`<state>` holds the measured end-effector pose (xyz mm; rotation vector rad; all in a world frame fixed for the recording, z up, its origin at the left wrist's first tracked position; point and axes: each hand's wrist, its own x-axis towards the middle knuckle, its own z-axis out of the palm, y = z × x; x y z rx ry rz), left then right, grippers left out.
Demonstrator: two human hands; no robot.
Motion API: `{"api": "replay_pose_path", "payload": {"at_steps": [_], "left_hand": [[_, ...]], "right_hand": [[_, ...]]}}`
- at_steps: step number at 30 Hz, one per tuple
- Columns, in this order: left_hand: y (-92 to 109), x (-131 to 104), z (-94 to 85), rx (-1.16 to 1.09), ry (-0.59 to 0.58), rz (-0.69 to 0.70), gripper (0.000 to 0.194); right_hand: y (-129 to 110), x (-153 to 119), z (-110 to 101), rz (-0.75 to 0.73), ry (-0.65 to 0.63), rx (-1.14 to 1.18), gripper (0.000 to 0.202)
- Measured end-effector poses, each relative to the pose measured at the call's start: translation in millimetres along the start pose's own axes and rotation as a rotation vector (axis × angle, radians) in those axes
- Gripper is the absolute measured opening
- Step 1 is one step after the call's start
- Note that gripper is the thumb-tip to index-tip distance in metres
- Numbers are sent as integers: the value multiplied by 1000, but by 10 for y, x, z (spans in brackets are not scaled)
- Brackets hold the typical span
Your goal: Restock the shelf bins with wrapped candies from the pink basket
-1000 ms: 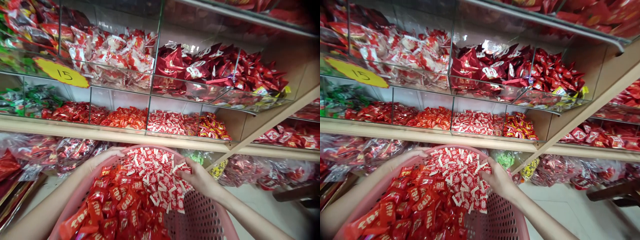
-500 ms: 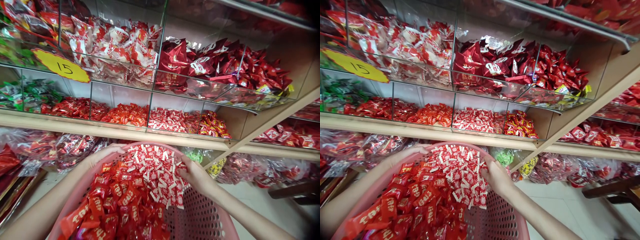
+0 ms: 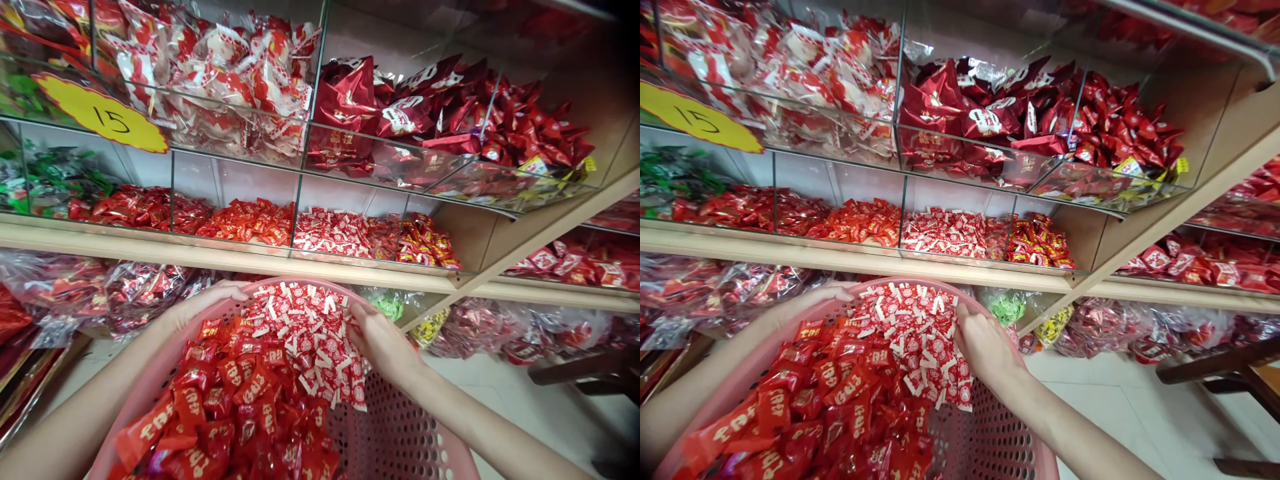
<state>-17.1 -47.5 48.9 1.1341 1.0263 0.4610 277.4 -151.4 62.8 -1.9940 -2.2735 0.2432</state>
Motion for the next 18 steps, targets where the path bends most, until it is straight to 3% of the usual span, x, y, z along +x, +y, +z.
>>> {"api": "replay_pose_path", "payload": {"at_steps": [4, 6, 12, 15, 18], "left_hand": [[-20, 35, -35, 12, -11, -4, 43], [-28, 36, -48, 29, -22, 20, 44], [-20, 16, -24, 29, -15, 10, 43], [7, -9, 1, 15, -45, 31, 40], [14, -18, 6, 0, -38, 34, 40]], "right_hand": [[94, 16, -105, 28, 134, 188, 10], [131, 18, -178, 95, 136, 421, 14], [110, -23, -278, 440, -224, 1504, 23], [86, -53, -242, 497, -281, 1699, 22], [72, -85, -187, 578, -226, 1691, 21]]}}
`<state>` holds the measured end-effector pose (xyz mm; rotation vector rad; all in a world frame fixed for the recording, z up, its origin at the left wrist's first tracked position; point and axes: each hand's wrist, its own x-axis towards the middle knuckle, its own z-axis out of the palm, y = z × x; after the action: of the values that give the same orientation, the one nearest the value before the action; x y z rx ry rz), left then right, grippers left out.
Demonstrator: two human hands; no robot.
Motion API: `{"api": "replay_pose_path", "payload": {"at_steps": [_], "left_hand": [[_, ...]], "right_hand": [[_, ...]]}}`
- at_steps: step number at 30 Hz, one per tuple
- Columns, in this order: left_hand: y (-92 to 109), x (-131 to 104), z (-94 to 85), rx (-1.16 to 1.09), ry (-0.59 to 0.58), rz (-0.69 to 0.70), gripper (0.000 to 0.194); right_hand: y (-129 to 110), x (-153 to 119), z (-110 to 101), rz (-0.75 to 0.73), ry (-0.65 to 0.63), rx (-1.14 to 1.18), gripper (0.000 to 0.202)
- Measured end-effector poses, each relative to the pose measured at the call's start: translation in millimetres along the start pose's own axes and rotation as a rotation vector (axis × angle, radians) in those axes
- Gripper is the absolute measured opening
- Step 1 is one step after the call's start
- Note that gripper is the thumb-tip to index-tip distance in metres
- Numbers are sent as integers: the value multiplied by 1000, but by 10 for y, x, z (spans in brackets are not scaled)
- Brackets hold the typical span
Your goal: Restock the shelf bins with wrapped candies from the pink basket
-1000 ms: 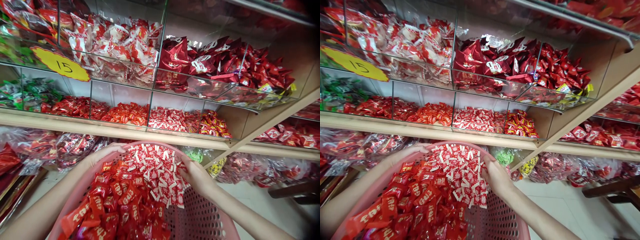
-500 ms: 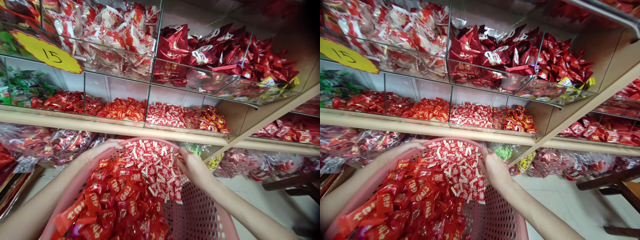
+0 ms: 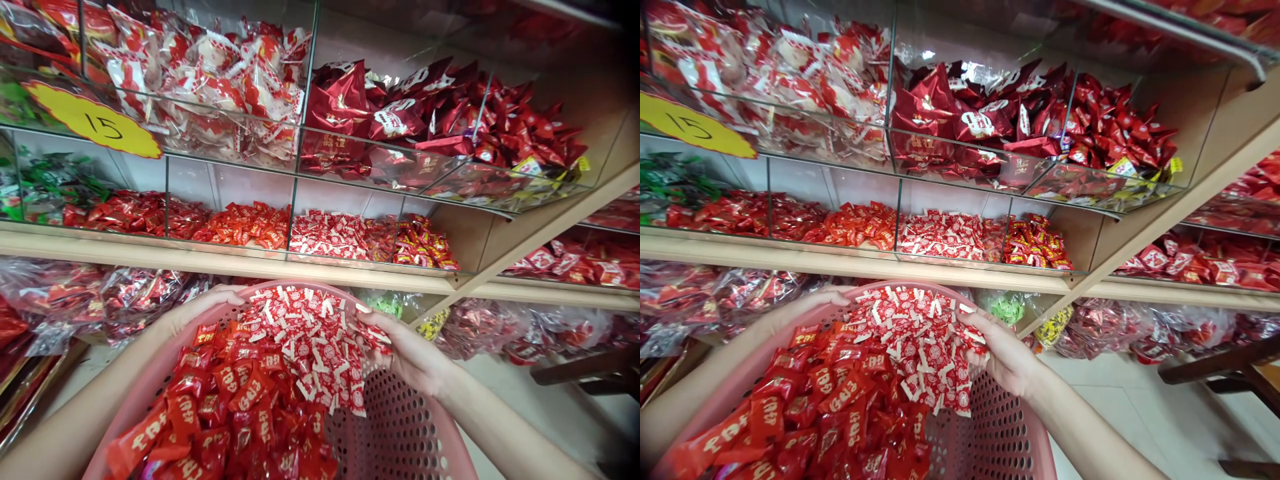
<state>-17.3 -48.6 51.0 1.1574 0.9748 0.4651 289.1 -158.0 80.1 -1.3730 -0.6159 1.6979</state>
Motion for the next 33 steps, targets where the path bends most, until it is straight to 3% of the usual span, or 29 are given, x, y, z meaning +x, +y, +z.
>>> {"api": "replay_pose_path", "payload": {"at_steps": [3, 6, 9, 13, 17, 25, 33], "left_hand": [[-22, 14, -17, -14, 12, -25, 42], [-38, 21, -28, -5, 29, -28, 41], [-20, 3, -13, 22, 81, -30, 39], [20, -30, 10, 50, 112, -33, 35], [27, -19, 0, 81, 168, -32, 33], [44, 50, 18, 73, 114, -60, 43], [5, 60, -38, 51, 141, -69, 39]], "right_hand": [[56, -5, -3, -29, 47, -40, 21], [92, -2, -7, -91, -20, -152, 23], [104, 28, -22, -308, -64, -429, 23], [100, 85, -51, -609, 24, -951, 21], [107, 125, -59, -677, 37, -1202, 25], [122, 216, -38, -675, -66, -1337, 27], [110, 261, -82, -721, 30, -1429, 32]]}}
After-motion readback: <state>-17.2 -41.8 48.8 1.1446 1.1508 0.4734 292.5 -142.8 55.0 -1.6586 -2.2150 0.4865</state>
